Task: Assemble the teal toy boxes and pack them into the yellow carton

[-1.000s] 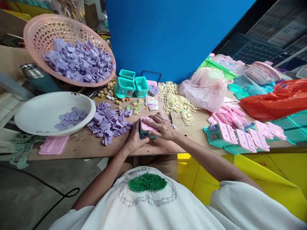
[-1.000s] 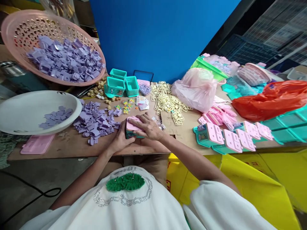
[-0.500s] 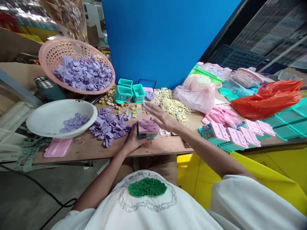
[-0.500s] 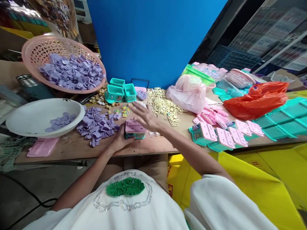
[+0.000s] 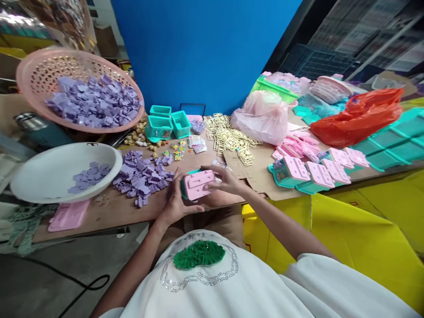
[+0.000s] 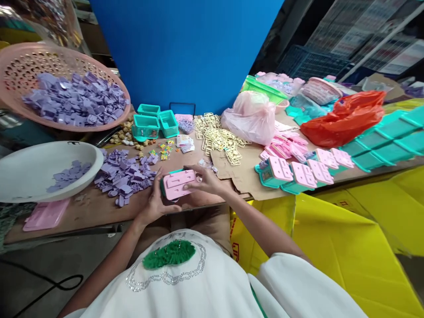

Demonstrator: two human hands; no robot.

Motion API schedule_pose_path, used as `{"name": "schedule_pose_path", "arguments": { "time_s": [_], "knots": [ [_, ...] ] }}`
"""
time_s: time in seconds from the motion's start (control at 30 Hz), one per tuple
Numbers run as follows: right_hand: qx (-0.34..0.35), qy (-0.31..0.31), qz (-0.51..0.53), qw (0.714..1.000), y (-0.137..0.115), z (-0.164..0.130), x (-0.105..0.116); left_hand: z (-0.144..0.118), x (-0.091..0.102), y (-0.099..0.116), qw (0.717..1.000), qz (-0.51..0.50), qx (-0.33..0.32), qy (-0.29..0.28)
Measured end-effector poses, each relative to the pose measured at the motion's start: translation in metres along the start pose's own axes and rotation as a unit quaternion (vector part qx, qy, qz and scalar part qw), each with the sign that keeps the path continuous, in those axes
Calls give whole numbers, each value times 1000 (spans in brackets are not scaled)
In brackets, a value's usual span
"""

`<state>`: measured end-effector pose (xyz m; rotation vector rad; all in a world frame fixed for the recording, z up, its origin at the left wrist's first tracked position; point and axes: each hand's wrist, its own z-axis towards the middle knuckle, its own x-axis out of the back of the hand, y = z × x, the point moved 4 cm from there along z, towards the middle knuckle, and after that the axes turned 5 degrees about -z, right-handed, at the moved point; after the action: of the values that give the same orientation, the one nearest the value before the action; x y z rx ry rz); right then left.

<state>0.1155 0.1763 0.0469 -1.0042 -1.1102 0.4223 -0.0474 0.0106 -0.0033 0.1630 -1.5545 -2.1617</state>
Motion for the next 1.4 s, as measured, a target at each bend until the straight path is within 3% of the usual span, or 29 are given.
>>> {"name": "schedule_pose_path", "arguments": {
  "time_s": [0.1,0.17,0.27,0.33,0.4,0.47,0.53,0.63,0.7,0.8,0.87,0.97,1.13,1.2,1.3,1.4],
  "knots": [
    [92,38,-114,989,-15,-11,-12,4,2,2,993,-63,91,46],
    [134,-3,-243,961,-29,-11,-19,8,1,4,983,-87,144,72],
    [134,-38,-368,920,-48,-17,-13,15,-4,16,977,-109,171,74],
    [127,1,-385,914,-60,-34,2,16,-10,28,976,-125,171,42],
    [84,93,-381,916,-63,-63,27,16,-16,39,972,-164,166,6],
    [-15,212,-387,897,-53,-96,60,17,-21,45,967,-196,163,-3],
    [-141,305,-416,845,-30,-127,91,22,-26,42,966,-198,167,-2],
    [-285,338,-466,766,11,-151,116,30,-44,29,965,-195,169,-52],
    [-315,322,-517,727,33,-152,118,33,-62,23,964,-190,153,-106],
    [-306,314,-599,670,52,-141,112,32,-86,19,967,-164,99,-167],
    [-302,317,-616,656,60,-135,110,30,-95,17,971,-143,63,-181],
    [-287,318,-601,675,59,-130,113,25,-90,11,983,-104,23,-153],
    [-182,392,-557,709,21,-124,131,12,-48,9,999,8,-42,-27],
    [-116,411,-523,738,6,-109,139,5,-33,10,997,48,-52,9],
    [0,362,-454,815,-7,-56,139,-4,-23,11,995,76,-53,44],
    [90,262,-378,884,-16,28,116,-9,-25,6,995,78,-45,50]
  ]
}}
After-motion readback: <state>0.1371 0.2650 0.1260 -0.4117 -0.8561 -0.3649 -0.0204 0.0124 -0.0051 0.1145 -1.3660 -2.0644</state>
